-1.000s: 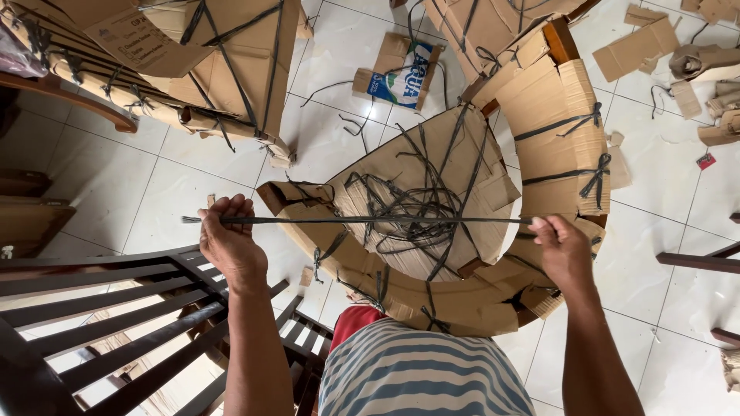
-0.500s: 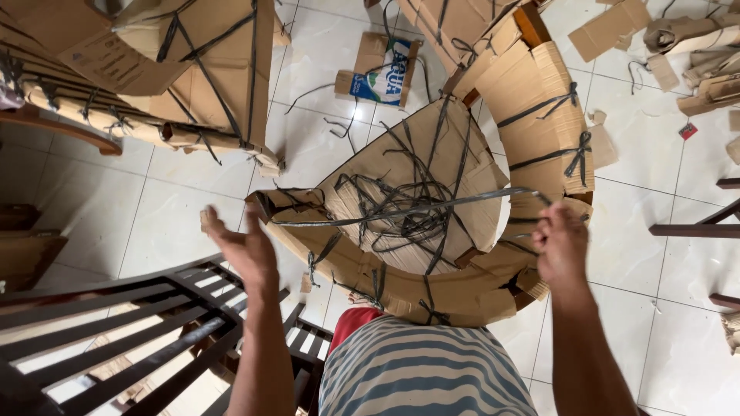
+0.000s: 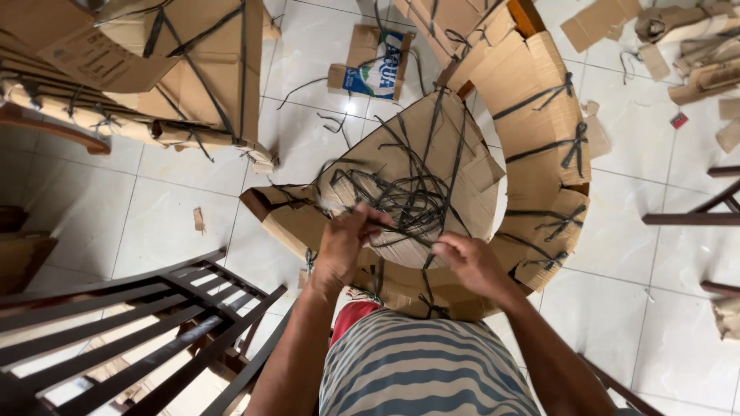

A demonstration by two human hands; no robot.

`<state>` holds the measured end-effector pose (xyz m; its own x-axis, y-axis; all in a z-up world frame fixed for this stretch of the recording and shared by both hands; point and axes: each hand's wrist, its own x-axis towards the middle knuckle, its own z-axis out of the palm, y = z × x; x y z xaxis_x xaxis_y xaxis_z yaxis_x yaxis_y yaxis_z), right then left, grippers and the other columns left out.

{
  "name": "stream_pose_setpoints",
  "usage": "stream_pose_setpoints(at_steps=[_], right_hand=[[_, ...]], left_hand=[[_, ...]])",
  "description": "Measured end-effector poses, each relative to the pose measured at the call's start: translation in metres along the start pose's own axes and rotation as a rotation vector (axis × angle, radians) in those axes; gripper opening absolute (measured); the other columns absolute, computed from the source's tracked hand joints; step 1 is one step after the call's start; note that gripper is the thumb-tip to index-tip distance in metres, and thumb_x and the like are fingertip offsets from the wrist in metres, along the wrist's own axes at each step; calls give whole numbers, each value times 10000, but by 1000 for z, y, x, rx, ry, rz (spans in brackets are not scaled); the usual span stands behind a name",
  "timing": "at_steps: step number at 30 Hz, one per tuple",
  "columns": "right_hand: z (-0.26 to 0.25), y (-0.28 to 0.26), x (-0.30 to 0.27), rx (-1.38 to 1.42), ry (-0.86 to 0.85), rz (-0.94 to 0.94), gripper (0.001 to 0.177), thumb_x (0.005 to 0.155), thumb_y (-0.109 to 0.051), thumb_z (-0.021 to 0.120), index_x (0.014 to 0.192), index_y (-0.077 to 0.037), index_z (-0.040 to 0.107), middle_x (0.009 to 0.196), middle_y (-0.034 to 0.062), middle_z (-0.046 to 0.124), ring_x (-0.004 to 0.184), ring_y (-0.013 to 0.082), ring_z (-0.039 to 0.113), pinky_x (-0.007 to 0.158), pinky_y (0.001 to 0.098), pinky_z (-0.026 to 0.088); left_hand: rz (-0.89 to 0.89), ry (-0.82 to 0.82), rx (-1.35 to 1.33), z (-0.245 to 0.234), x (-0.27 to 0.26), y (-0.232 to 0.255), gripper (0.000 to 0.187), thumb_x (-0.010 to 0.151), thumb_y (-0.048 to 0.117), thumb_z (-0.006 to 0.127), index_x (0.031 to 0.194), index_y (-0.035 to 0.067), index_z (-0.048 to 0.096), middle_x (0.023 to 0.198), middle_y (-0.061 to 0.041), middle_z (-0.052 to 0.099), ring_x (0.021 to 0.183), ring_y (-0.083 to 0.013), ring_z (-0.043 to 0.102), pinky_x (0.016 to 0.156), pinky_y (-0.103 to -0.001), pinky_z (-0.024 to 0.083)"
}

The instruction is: Wrapping a curved wooden furniture component with protective cardboard and securing it with plastic straps.

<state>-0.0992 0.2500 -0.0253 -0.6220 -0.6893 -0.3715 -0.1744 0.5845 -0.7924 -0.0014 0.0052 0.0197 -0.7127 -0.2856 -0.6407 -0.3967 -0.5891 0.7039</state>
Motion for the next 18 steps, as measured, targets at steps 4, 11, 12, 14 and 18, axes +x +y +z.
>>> stream_pose_setpoints(at_steps=[4,11,12,14,18], right_hand=[[-25,35,5,-224,104,169,196,1048,-319,590,1035,-168,713,706,145,718,759,389,723,745,470,561],[-48,95,31,-512,247,144,273,1009,-222,631,1269,-191,712,1198,174,710,1101,439,675,928,540,574],[-47,76,32,-510,247,148,273,1009,-222,631,1269,-191,712,1198,174,710,1101,439,675,928,540,574],[-43,40,34,-130,238,81,304,1080,-295,534,1329,-187,670,1266,129,683,1164,415,645,955,563,540],[-22,-10,41,170,76,6,424,1101,-406,427,1361,-174,668,1261,179,685,1162,427,640,972,587,532]], left_hand=[[219,201,-65,-17,-1,13,398,1082,308,460,988,20,718,962,-166,784,895,-224,738,843,-310,527],[370,137,287,-8,9,-2,465,1094,389,432,1009,96,783,980,-139,793,997,-264,768,925,-384,580],[367,135,290,1,7,-1,465,1094,389,432,1009,96,783,980,-139,793,997,-264,768,925,-384,580],[190,145,430,20,5,-1,431,1087,413,449,1079,137,781,1043,-130,782,1028,-313,732,972,-424,534],[147,82,581,38,23,-40,385,1054,421,478,1057,214,801,1005,-125,778,1071,-364,714,973,-446,543]])
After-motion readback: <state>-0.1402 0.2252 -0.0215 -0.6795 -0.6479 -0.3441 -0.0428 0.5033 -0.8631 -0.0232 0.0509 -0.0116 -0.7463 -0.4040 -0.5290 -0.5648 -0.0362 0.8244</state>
